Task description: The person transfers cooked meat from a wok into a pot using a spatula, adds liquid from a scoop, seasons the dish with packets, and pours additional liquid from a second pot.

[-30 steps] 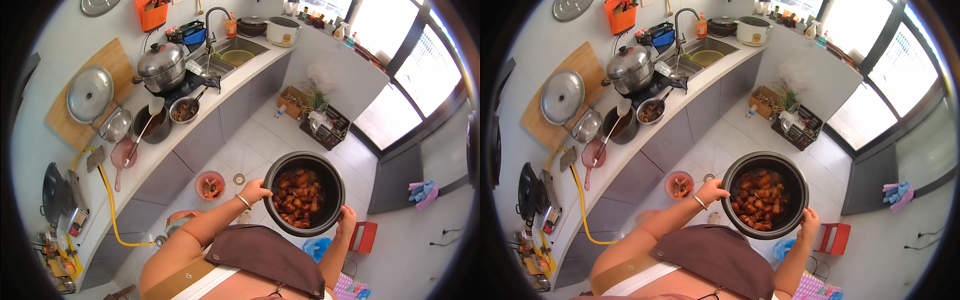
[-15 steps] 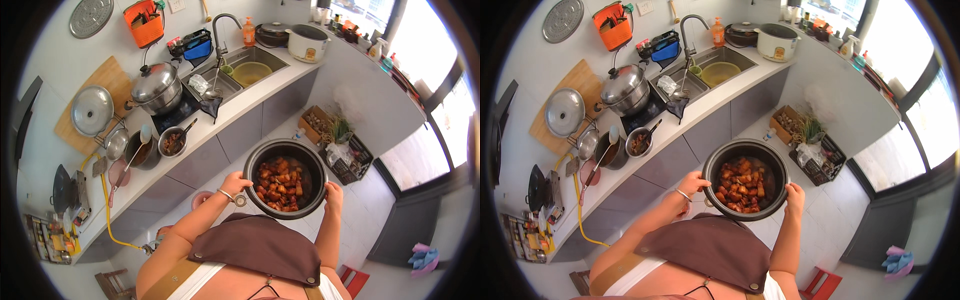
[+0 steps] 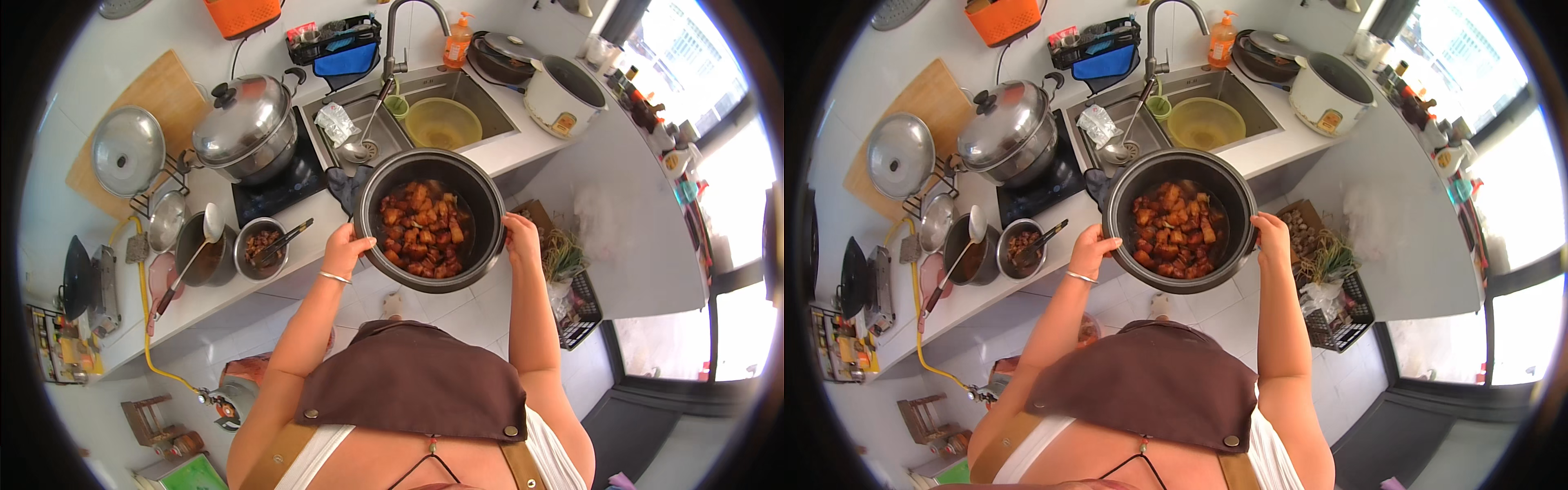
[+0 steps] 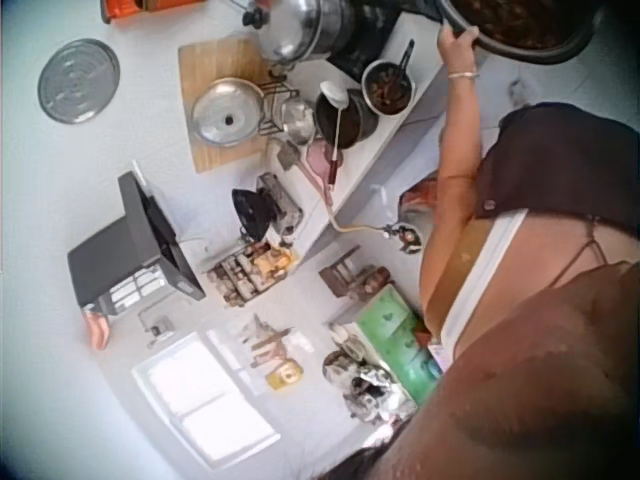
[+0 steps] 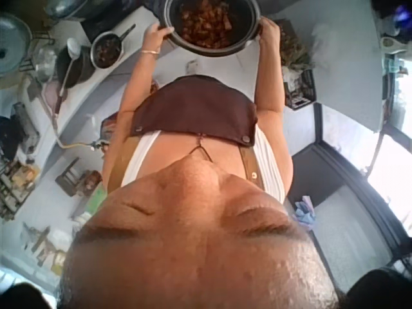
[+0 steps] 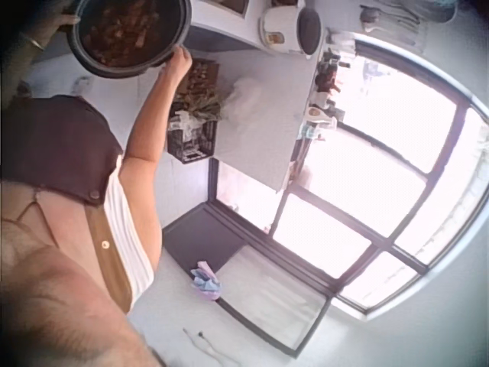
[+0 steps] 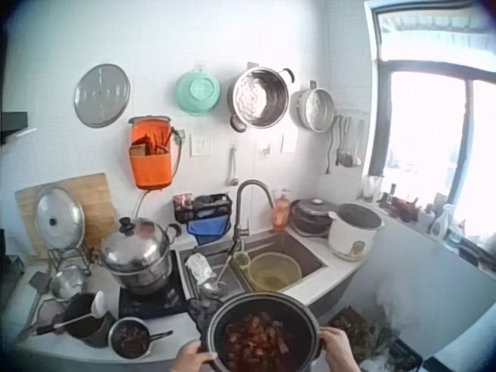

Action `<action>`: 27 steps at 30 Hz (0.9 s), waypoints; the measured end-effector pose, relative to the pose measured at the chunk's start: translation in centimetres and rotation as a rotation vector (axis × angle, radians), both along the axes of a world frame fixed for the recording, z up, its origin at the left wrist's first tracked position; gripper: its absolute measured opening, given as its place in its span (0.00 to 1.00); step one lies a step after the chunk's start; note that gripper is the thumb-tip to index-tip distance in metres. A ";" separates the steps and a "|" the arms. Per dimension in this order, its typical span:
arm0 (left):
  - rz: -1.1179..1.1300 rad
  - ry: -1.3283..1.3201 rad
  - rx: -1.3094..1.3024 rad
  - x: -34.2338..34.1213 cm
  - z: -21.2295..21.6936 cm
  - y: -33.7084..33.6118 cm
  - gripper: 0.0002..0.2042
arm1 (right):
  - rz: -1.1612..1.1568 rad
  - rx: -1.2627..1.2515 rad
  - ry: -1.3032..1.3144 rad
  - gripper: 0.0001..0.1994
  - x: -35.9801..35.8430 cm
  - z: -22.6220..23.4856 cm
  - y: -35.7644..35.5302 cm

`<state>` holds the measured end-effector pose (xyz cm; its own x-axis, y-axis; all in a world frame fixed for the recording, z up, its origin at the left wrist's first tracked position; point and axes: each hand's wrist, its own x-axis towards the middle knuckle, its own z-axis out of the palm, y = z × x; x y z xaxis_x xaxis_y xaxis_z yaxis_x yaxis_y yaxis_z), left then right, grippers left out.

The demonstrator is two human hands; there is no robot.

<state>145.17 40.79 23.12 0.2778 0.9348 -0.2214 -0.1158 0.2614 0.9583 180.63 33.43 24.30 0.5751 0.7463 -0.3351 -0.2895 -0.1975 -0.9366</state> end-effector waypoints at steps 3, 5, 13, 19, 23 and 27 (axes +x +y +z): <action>0.038 0.037 0.001 1.5 -1.8 4.2 0.07 | 0.006 -0.007 -0.015 0.14 1.3 0.5 5.9; 0.087 0.030 -0.041 2.3 -2.0 5.8 0.07 | 0.023 -0.011 -0.011 0.15 1.8 0.5 9.6; 0.230 0.057 -0.088 6.3 -2.1 9.1 0.07 | 0.195 -0.063 -0.014 0.16 6.7 -2.4 19.8; 0.312 0.081 -0.111 8.1 -1.7 8.4 0.09 | 0.408 -0.022 -0.074 0.12 8.2 -1.6 22.8; 0.413 0.139 -0.135 8.5 -1.8 6.9 0.13 | 0.465 -0.052 0.047 0.17 9.8 -2.7 23.1; 0.567 0.222 -0.168 8.4 -2.8 1.6 0.16 | 0.366 -0.098 0.183 0.20 11.8 -6.1 22.0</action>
